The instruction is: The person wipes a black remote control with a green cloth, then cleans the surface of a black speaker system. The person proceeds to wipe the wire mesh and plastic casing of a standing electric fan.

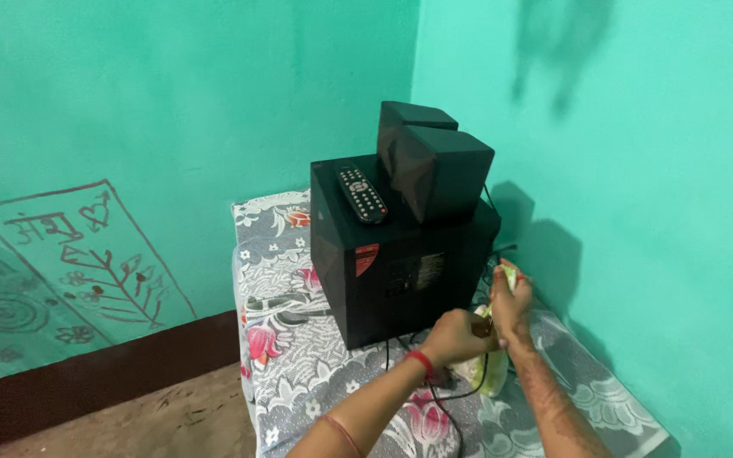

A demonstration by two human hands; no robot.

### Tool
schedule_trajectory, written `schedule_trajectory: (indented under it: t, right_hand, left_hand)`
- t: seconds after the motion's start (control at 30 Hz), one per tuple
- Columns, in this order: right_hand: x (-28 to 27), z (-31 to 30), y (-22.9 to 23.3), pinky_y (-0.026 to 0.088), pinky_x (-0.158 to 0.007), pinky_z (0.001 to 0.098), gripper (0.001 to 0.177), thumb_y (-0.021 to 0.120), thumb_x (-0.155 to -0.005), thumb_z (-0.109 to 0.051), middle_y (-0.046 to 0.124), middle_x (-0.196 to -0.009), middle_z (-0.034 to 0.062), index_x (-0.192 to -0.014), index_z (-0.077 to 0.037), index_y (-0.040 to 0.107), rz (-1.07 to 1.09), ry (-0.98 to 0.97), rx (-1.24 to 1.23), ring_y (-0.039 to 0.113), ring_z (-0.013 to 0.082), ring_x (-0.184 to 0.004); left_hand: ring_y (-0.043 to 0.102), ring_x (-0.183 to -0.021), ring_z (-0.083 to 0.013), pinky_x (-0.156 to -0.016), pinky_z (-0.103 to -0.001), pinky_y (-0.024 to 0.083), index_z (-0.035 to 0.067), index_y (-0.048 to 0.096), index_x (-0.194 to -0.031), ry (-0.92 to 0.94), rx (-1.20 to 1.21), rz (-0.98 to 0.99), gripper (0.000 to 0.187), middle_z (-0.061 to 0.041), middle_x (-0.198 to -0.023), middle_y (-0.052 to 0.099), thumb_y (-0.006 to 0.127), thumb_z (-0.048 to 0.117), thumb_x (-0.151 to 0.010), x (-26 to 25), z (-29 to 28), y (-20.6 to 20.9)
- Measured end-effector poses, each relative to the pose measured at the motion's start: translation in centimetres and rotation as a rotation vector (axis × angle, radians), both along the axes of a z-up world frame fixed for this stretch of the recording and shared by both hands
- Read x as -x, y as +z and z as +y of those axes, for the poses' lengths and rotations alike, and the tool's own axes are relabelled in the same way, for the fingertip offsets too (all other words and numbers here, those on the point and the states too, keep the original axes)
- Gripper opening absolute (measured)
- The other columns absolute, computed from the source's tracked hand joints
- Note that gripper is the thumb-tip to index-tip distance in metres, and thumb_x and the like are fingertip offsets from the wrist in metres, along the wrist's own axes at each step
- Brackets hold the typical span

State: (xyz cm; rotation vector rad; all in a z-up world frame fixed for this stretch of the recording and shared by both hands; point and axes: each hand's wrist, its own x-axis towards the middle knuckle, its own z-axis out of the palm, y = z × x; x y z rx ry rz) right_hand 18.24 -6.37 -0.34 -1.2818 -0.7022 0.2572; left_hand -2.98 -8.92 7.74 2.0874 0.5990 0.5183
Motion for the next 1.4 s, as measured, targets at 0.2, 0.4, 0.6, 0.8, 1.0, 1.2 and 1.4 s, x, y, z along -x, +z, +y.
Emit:
schedule_trajectory:
  t: [0.2,0.4,0.6,0.8,1.0,1.2,1.4]
  right_hand:
    - [1.1,-1.7,1.9,0.040,-0.050,0.0273,0.028,0.062,-0.101,-0.029,0.054,-0.069,-0.0015,-0.119,-0.007,0.064,0.031,0.000,0.045,0.048,0.0083,-0.057]
    - [0.5,-0.4,2.5,0.042,-0.052,0.0306,0.023,0.066,-0.099,-0.027,0.058,-0.077,-0.0014,-0.107,-0.006,0.062,0.282,-0.043,-0.035,0.050,0.0111,-0.059]
    - [-6.5,4.4,-1.7,0.046,-0.053,0.0366,0.024,0.068,-0.099,-0.026,0.059,-0.073,0.0056,-0.097,-0.004,0.059,0.493,-0.025,0.033,0.055,0.0181,-0.059]
    - [-9.1,4.8,-2.0,0.051,-0.054,0.0387,0.007,0.064,-0.093,-0.016,0.064,-0.071,0.0068,-0.095,-0.010,0.062,0.654,0.078,-0.055,0.060,0.0201,-0.058]
    - [-4.2,4.1,-2.6,0.040,-0.053,0.0359,0.015,0.064,-0.100,-0.020,0.058,-0.067,0.0060,-0.092,-0.008,0.062,0.172,0.004,0.039,0.052,0.0177,-0.056]
    - [-2.1,4.4,-8.8,0.044,-0.063,0.0373,0.022,0.064,-0.102,-0.020,0.060,-0.079,0.0071,-0.091,-0.001,0.060,-0.338,-0.008,-0.108,0.054,0.0190,-0.071]
    - [-1.0,-0.8,-8.7,0.047,-0.076,0.0408,0.033,0.061,-0.102,-0.034,0.062,-0.095,0.0068,-0.113,-0.004,0.055,-0.231,0.296,0.255,0.059,0.0218,-0.085]
  left_hand:
    - [0.077,-0.079,-0.0221,-0.077,-0.035,0.061,0.004,0.078,-0.103,-0.064,0.163,-0.152,0.026,-0.013,-0.088,0.078,0.082,0.023,-0.086,-2.2,0.8,-3.7]
    - [0.074,-0.077,-0.0340,-0.077,-0.041,0.058,0.009,0.081,-0.104,0.091,-0.303,-0.164,0.021,-0.018,-0.086,0.075,0.075,0.018,-0.086,-1.7,0.4,-2.4]
    - [0.071,-0.084,-0.0356,-0.076,-0.046,0.056,0.009,0.077,-0.100,0.089,-0.594,-0.213,0.014,-0.015,-0.093,0.073,0.069,0.015,-0.089,0.2,-0.8,-2.3]
    - [0.071,-0.085,-0.0364,-0.077,-0.046,0.057,0.012,0.073,-0.105,0.102,-0.500,-0.248,0.018,-0.016,-0.092,0.073,0.061,0.020,-0.094,1.0,0.3,-3.7]
    - [0.072,-0.083,-0.0353,-0.077,-0.044,0.053,0.008,0.067,-0.110,0.499,0.043,-0.282,0.048,-0.017,-0.086,0.076,0.043,0.048,-0.107,-5.2,5.6,-5.8]
    - [0.073,-0.089,-0.0188,-0.083,-0.032,0.056,-0.007,0.072,-0.115,0.169,0.541,-0.591,0.039,-0.014,-0.099,0.078,0.058,0.028,-0.105,-14.4,13.4,-9.7]
    - [0.072,-0.079,-0.0176,-0.071,-0.032,0.055,0.000,0.069,-0.122,0.238,0.715,-0.487,0.032,-0.013,-0.096,0.076,0.052,0.000,-0.095,-14.1,12.8,-8.5]
